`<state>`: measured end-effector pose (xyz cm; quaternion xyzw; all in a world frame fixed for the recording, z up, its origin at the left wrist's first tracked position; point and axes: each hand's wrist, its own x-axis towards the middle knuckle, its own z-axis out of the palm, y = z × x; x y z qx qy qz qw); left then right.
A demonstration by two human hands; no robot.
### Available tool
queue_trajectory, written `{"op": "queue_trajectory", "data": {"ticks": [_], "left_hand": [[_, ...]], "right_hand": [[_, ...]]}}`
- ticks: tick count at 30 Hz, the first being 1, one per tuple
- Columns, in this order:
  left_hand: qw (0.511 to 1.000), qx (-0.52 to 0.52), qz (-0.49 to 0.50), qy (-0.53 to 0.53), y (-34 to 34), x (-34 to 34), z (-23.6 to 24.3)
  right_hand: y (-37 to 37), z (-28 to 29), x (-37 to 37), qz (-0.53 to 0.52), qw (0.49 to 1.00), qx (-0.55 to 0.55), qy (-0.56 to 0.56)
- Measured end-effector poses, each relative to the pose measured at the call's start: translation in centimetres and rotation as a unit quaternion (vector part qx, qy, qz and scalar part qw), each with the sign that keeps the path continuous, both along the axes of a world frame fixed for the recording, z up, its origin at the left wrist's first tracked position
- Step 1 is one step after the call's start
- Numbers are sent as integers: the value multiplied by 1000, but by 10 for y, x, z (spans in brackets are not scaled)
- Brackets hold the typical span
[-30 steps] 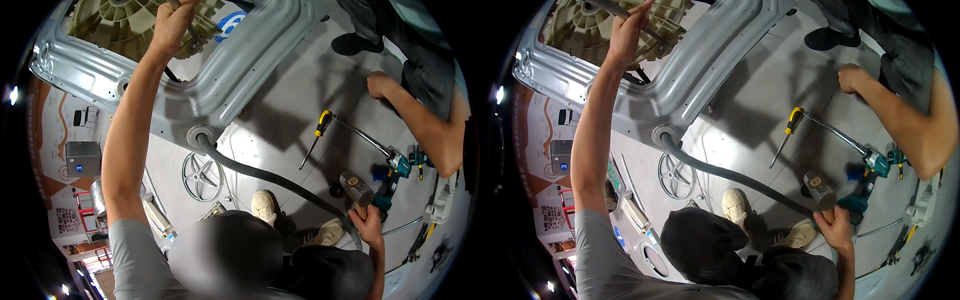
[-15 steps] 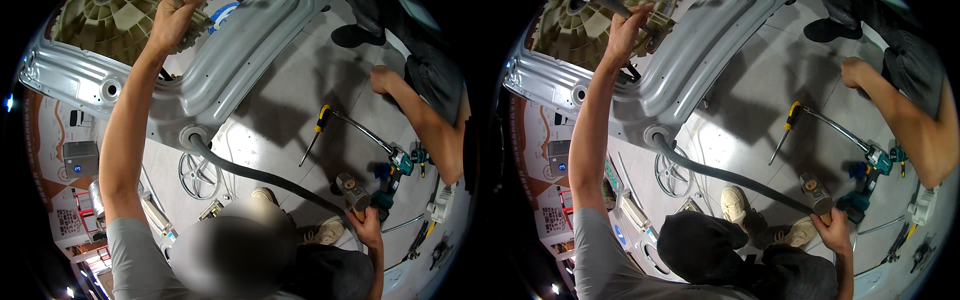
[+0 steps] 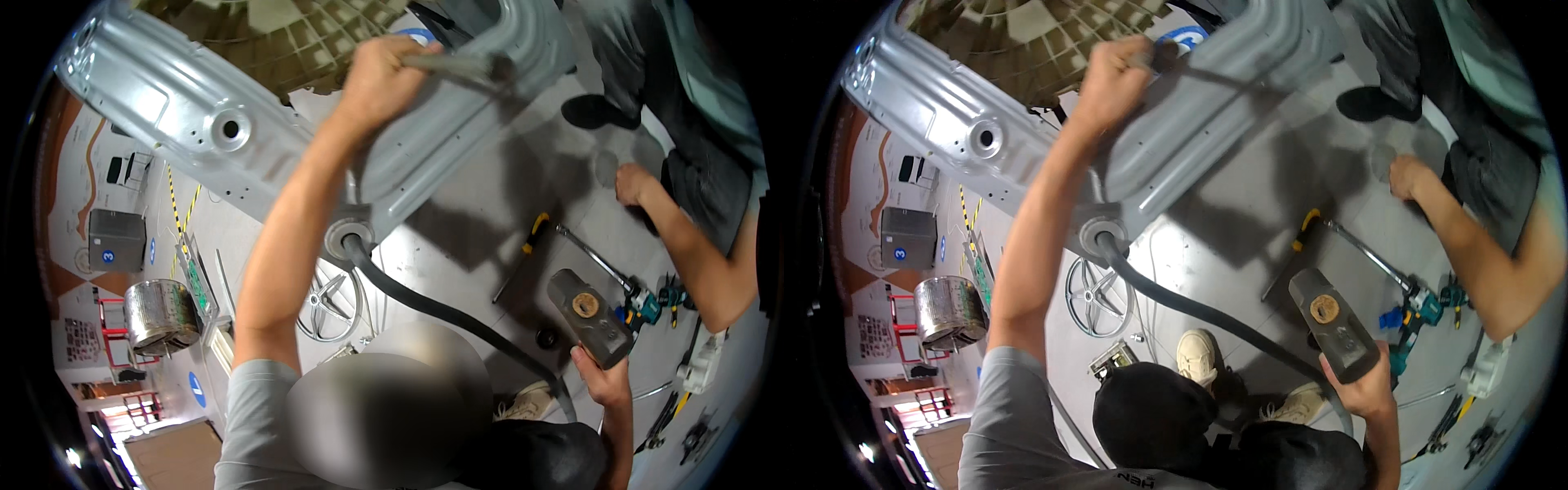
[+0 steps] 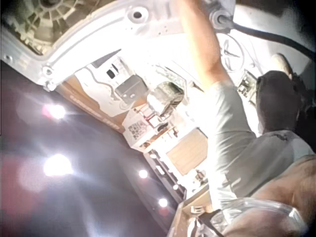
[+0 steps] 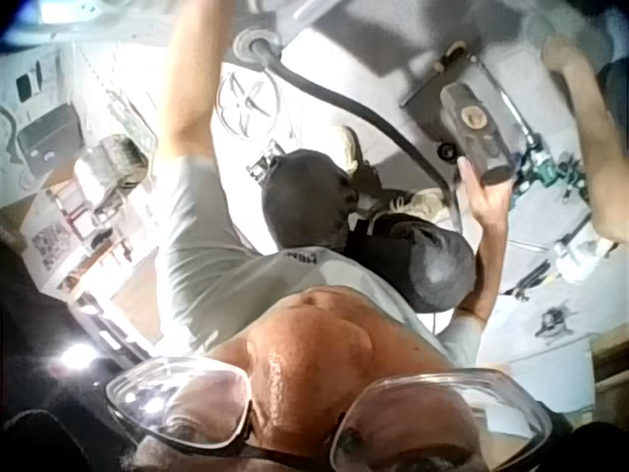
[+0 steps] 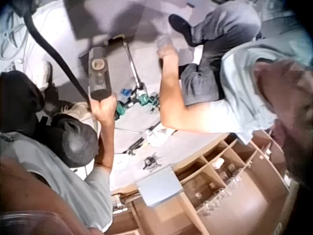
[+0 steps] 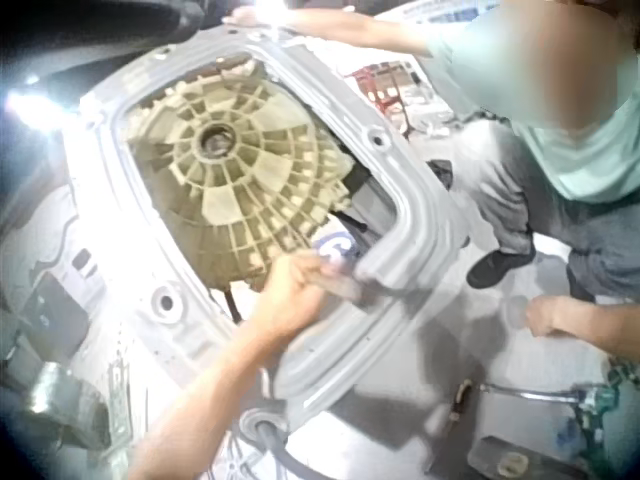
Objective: The person uses a hammer and a metal rod to tap out a component from the rear of an appliance, then works with another person to reach into the internal housing.
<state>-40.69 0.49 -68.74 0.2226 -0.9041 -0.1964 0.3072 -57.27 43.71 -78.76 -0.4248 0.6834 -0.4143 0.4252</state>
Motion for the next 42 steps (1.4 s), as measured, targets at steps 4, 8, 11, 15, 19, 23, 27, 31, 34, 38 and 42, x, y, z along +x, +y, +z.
{"op": "queue_trajectory", "data": {"ticks": [4,8,11,15,19,23,27,31,34,38,42], "left_hand": [[997,-77,-2,1,9,-7,-3],[997,-71,-5,-2,8,-2,1],[998,-63,20,-21,9,-1,0],[997,-52,43,-22,12,-7,1],[998,-50,29,6,11,-9,-2],[998,-54,25,2,10,-10,-3],[999,-35,25,-8,11,-10,0],[998,-39,36,-27,11,-9,2],[998,-37,38,-31,11,-6,3],[998,-28,37,-31,10,-8,3],[998,-57,6,3,5,-8,-3]], "right_hand": [[-15,27,2,28,994,-95,37],[-59,80,29,-19,979,-198,-52],[-84,100,41,-73,969,-227,-58],[-109,114,40,-105,959,-263,-2],[-122,117,43,-129,955,-265,-11],[-129,114,33,-104,955,-267,-73],[-130,113,35,-129,948,-278,-84],[-119,108,40,-174,918,-338,-112],[-114,106,45,-198,911,-350,-92],[-121,93,48,-186,925,-318,-97],[-144,99,45,-131,952,-253,-111]]}}
